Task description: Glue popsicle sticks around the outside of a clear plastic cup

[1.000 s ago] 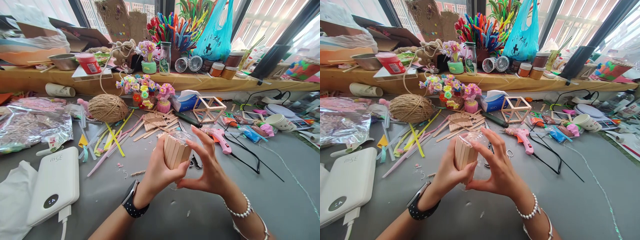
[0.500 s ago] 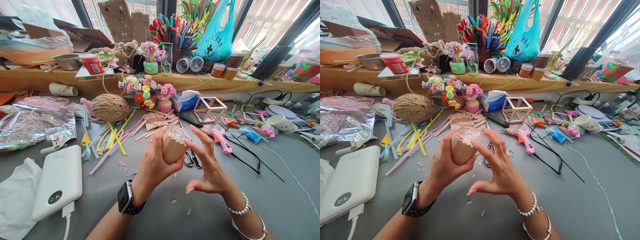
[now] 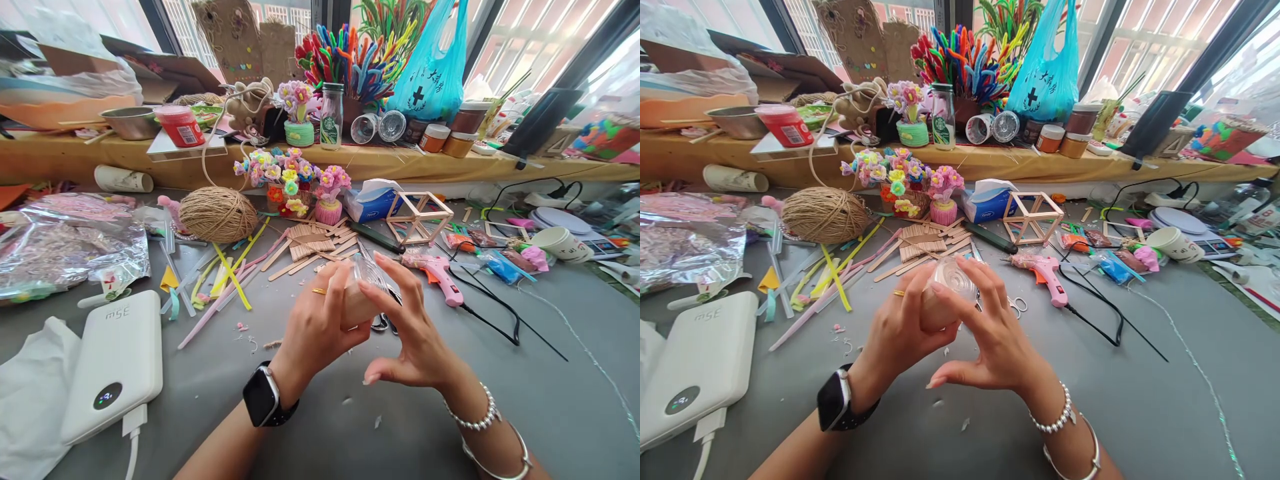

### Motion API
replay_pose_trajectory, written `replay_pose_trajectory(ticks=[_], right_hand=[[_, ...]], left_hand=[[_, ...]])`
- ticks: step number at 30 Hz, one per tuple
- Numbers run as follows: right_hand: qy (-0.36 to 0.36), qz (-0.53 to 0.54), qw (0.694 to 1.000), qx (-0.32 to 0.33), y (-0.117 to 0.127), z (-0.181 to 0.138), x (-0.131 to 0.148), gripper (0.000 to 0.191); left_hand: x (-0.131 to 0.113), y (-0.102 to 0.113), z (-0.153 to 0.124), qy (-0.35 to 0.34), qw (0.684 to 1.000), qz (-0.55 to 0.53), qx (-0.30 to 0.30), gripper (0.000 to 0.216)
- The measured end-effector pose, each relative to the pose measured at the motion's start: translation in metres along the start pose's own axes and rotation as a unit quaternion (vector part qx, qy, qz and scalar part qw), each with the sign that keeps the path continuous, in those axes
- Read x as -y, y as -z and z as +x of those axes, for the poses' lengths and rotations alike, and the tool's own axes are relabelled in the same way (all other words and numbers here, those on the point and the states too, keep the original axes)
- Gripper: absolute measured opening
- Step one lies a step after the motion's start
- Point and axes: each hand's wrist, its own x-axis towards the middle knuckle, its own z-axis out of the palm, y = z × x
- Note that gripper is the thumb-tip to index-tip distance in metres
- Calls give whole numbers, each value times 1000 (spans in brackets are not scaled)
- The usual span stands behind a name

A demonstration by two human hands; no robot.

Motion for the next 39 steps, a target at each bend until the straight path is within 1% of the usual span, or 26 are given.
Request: replay_pose_trajectory(ticks=[5, 9, 11, 13, 14, 15, 16, 17, 18, 19, 20, 21, 22, 24, 27, 29, 35, 39], right_hand=[[-7, -14, 1000, -13, 3, -1, 0, 83], [-3, -17, 999, -42, 6, 0, 1, 76], [-6, -19, 998, -66, 7, -1, 1, 72], [-19, -26, 996, -85, 8, -1, 0, 71], [-26, -29, 995, -92, 8, -1, 0, 72], [-31, -32, 994, -95, 7, -2, 0, 73], [-34, -35, 994, -96, 7, -2, 0, 75], [-35, -37, 994, -93, 6, -2, 0, 78], [-35, -39, 995, -87, 5, -2, 0, 81], [-35, -40, 996, -79, 5, -2, 0, 85], [-36, -38, 996, -70, 4, -1, 1, 89], [-38, -33, 997, -63, 4, -1, 1, 92], [-40, -25, 997, -59, 3, 0, 2, 94], [-39, 0, 998, -55, 4, 1, 3, 97], [-33, 28, 997, -59, 4, 2, 4, 98], [-33, 31, 997, -59, 4, 3, 4, 96], [-37, 45, 997, -53, 2, 3, 5, 93], [-45, 54, 996, -48, 2, 3, 6, 90]], left_hand=[[-1, 5, 3, 79, 996, -39, -16, 71], [-2, 9, 3, 117, 988, -96, -4, 72], [-3, 11, 3, 136, 981, -140, -2, 72], [-4, 14, 5, 179, 960, -214, 6, 69], [-4, 15, 6, 211, 939, -271, 18, 64], [-5, 16, 7, 249, 907, -339, 34, 59], [-5, 17, 9, 288, 864, -411, 52, 54], [-6, 18, 11, 324, 814, -478, 67, 51], [-6, 18, 13, 355, 766, -531, 76, 50], [-7, 17, 14, 378, 725, -569, 82, 49], [-7, 16, 15, 396, 696, -592, 85, 49], [-7, 15, 16, 408, 678, -605, 88, 50], [-8, 13, 16, 415, 669, -610, 93, 50], [-8, 10, 15, 418, 665, -610, 103, 51], [-9, 5, 12, 411, 674, -603, 111, 51], [-10, 3, 10, 408, 677, -602, 114, 50], [-11, -2, 8, 419, 670, -602, 120, 55], [-11, -3, 7, 416, 677, -595, 122, 54]])
